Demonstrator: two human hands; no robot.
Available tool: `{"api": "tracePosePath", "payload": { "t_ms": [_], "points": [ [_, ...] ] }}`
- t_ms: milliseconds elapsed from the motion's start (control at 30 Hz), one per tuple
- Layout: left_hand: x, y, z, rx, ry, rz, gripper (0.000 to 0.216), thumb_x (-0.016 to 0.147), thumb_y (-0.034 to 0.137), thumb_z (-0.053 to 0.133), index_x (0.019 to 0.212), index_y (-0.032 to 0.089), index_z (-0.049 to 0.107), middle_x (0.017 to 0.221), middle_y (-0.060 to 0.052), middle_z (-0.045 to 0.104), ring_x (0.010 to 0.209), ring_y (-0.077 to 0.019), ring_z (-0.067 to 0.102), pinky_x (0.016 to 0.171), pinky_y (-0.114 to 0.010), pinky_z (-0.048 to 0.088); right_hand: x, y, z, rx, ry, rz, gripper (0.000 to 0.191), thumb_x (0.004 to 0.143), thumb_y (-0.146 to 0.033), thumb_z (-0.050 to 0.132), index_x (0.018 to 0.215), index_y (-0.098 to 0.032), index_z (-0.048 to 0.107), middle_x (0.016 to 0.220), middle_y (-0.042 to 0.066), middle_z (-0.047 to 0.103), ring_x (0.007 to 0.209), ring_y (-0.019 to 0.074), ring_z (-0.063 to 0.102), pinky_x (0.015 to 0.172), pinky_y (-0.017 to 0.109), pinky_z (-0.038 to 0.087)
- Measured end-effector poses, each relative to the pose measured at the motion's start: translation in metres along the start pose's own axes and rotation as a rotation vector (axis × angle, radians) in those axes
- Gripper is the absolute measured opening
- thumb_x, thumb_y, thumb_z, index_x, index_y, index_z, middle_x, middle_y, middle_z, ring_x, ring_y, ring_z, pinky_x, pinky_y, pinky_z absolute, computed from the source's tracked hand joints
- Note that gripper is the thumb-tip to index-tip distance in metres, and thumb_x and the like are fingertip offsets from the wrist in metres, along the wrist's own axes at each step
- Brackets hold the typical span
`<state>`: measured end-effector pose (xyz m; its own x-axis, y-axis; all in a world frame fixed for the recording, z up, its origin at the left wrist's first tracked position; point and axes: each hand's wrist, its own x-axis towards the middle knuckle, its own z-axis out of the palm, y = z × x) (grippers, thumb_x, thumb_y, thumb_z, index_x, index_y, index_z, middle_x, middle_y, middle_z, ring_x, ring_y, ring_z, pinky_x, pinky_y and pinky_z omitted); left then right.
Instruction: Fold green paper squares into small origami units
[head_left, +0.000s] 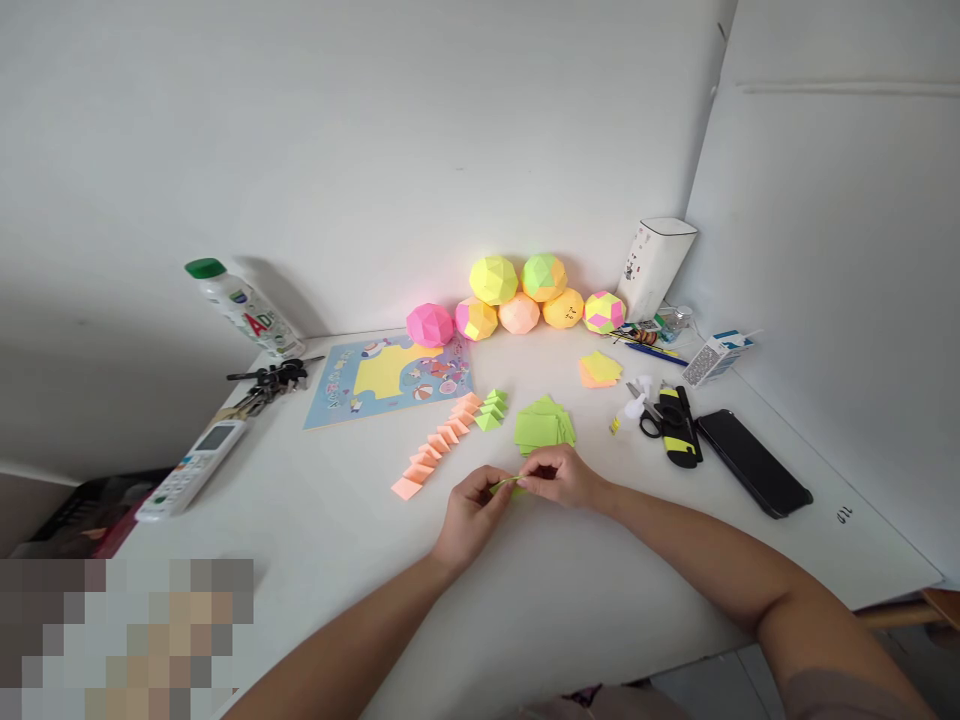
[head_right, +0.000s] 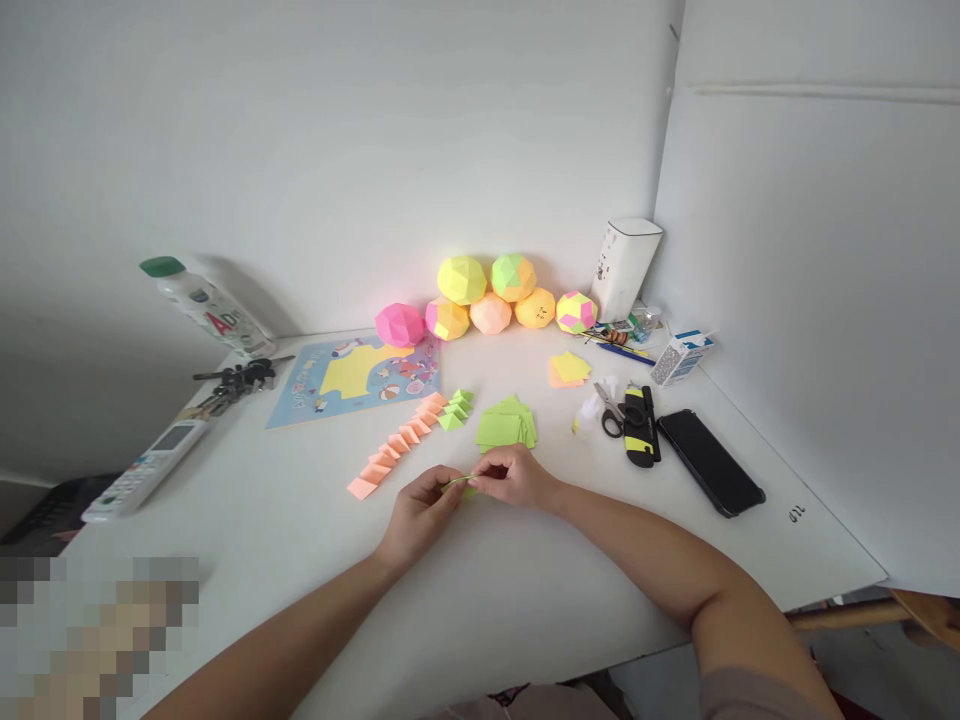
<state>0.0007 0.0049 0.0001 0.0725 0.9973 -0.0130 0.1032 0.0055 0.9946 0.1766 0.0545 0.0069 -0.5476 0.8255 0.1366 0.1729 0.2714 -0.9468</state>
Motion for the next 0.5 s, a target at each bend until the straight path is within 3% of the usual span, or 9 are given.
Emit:
{"api": "tracePosePath", "payload": {
  "t_ms": [267,500],
  "points": [
    [0.0003,0.0008,-0.0014,-0.006,-0.012,0.035,0.02,0.079,0.034,0.06,0.073,0.015,0.061,0.065,0.0,0.053,0.06,-0.0111,0.047,0.057,-0.022,0.04,0.0002,0.0018,0.0012,-0.02,-0.037,-0.005,0.015,0.078,-0.028,0.059,0.079,-0.014,0.063,0.065,0.0,0.055,0.054,0.0088,0.044,0.049,0.021,0.036],
    [0.0005,-0.0023,-0.0014,-0.031,-0.028,0.026,0.019,0.079,0.034,0.061,0.074,0.015,0.061,0.066,0.0,0.054,0.061,-0.011,0.047,0.057,-0.022,0.039,-0.0008,0.0003,0.001,-0.047,-0.058,-0.014,0.012,0.077,-0.023,0.057,0.07,-0.014,0.059,0.06,-0.002,0.05,0.051,0.0079,0.041,0.047,0.02,0.033]
  ]
}}
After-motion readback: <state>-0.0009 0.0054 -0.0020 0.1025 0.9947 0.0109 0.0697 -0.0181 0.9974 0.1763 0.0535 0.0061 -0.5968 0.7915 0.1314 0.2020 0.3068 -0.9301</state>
